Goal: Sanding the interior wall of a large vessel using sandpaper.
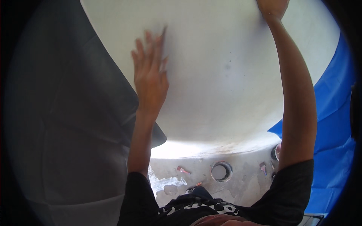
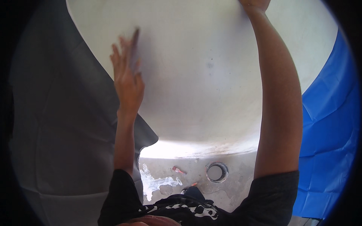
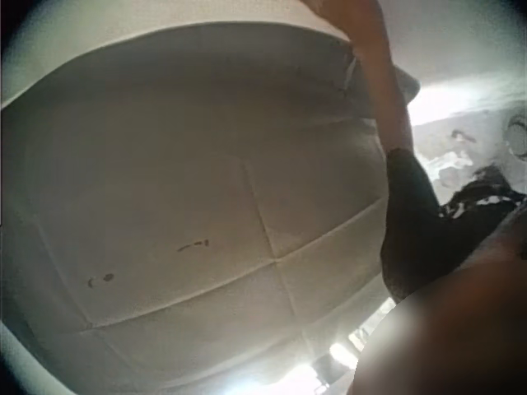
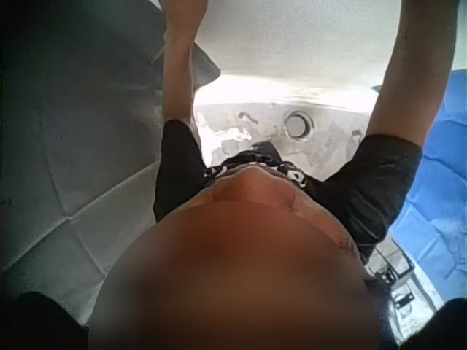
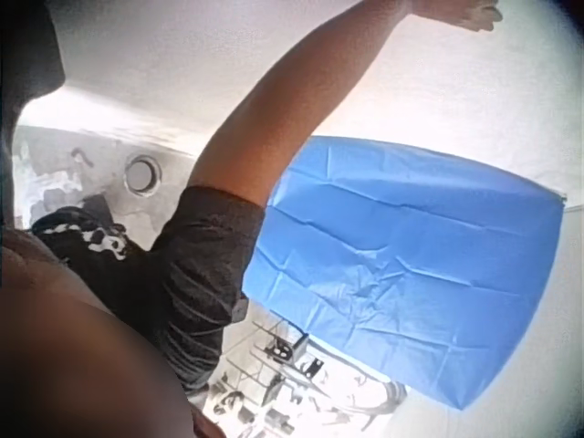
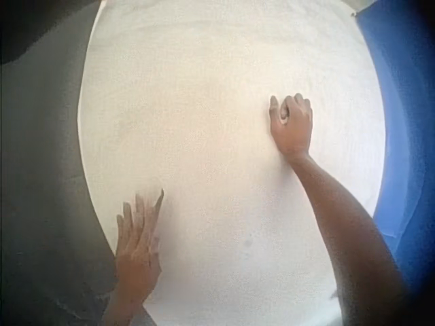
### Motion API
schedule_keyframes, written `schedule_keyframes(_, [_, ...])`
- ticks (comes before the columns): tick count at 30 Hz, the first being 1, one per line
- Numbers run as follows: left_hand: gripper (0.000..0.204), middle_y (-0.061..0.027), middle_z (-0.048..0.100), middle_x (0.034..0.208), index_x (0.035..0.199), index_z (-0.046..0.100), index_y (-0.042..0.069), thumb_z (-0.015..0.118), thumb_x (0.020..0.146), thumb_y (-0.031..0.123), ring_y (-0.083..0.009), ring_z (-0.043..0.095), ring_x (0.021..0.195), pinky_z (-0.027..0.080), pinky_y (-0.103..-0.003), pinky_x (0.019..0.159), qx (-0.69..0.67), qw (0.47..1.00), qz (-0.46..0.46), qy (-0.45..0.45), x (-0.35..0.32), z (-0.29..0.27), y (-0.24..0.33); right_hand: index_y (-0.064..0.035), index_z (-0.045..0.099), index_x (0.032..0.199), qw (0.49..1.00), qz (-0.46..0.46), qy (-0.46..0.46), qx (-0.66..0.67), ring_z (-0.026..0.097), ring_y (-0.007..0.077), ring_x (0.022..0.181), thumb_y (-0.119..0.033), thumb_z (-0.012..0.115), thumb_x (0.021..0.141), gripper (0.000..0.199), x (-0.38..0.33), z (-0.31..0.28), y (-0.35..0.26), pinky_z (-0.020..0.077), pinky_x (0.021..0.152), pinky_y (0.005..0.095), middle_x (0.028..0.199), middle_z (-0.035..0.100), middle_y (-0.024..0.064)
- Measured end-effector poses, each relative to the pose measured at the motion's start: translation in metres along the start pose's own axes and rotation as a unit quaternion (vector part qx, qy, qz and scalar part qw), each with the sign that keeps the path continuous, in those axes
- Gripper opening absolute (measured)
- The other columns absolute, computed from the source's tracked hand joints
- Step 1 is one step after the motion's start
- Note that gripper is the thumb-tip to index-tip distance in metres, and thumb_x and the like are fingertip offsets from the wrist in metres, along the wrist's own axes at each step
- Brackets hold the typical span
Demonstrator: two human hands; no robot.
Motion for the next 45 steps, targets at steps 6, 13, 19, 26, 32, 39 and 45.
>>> schedule_keyframes(6, [0.055,-0.0127,0.037,0.165,0.156,0.045,0.011,0.057,0.103,0.020,-0.0378,0.034,0.151,0.026,-0.056,0.122,0.053,0.995,0.050,-0.063,-0.006,0.066,0.013,-0.0004,0.050,0.074,1.000,-0.013,-0.001,0.004,0.048,0.0305,0.078,-0.018,0.064,0.096,0.031,-0.003,0.000,-0.001,0.0394,0.074,0.0449,0.079,0.049,0.0133])
schedule_keyframes(13, [0.083,-0.0084,0.038,0.165,0.158,0.042,0.015,0.074,0.081,0.016,-0.0269,0.035,0.152,0.028,-0.050,0.122,0.092,0.990,0.030,-0.099,-0.060,0.102,0.016,0.0010,0.052,0.076,0.999,0.004,-0.001,0.038,0.049,0.0302,0.081,-0.016,0.059,0.098,0.029,-0.003,-0.001,-0.002,0.0409,0.077,0.0449,0.081,0.051,0.0138])
schedule_keyframes(19, [0.073,-0.0132,0.038,0.164,0.155,0.046,0.009,0.065,0.085,0.009,-0.0325,0.032,0.153,0.022,-0.057,0.122,0.002,0.961,0.034,-0.274,-0.130,0.094,0.046,0.0007,0.053,0.076,1.000,0.006,-0.013,0.010,0.050,0.0299,0.084,-0.017,0.058,0.099,0.029,-0.005,0.006,0.003,0.0417,0.078,0.0445,0.082,0.052,0.0135])
schedule_keyframes(26, [0.061,-0.0234,0.058,0.145,0.148,0.049,-0.004,0.050,0.088,-0.011,-0.0373,0.057,0.134,0.042,-0.045,0.116,-0.099,0.988,-0.003,-0.123,-0.102,-0.030,0.007,-0.0006,0.053,0.076,1.000,0.009,0.003,0.012,0.052,0.0307,0.085,-0.019,0.058,0.099,0.029,-0.004,0.004,0.006,0.0424,0.081,0.0458,0.083,0.053,0.0136])
schedule_keyframes(32, [0.047,-0.0241,0.058,0.144,0.149,0.047,-0.004,0.045,0.102,-0.002,-0.0403,0.061,0.127,0.050,-0.042,0.106,-0.016,0.997,0.012,0.081,0.015,-0.076,-0.014,-0.0009,0.053,0.076,1.000,-0.008,0.010,0.001,0.052,0.0314,0.084,-0.019,0.059,0.098,0.029,0.003,-0.001,0.008,0.0423,0.080,0.0459,0.082,0.053,0.0133])
schedule_keyframes(39, [0.053,-0.0247,0.050,0.151,0.157,0.040,0.008,0.051,0.105,0.012,-0.0398,0.053,0.137,0.046,-0.048,0.107,-0.021,0.999,-0.002,0.037,0.110,-0.013,-0.046,-0.0009,0.052,0.075,1.000,-0.003,0.017,0.019,0.051,0.0318,0.082,-0.016,0.060,0.096,0.028,-0.006,-0.003,-0.007,0.0419,0.077,0.0457,0.079,0.052,0.0135])
schedule_keyframes(45, [0.061,-0.0259,0.016,0.169,0.161,0.029,0.005,0.049,0.105,0.018,-0.0491,0.018,0.154,0.016,-0.061,0.125,0.064,0.997,0.040,0.007,0.110,0.032,-0.024,-0.0008,0.052,0.075,1.000,-0.003,0.010,0.007,0.051,0.0313,0.081,-0.018,0.060,0.098,0.029,-0.003,-0.006,-0.002,0.0419,0.077,0.0455,0.080,0.051,0.0136])
Point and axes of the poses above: each hand's wrist, its own x-axis towards the middle knuckle, its own z-axis out of the palm, y = z × x, the point moved 7 cm from there along x, towards the middle knuckle
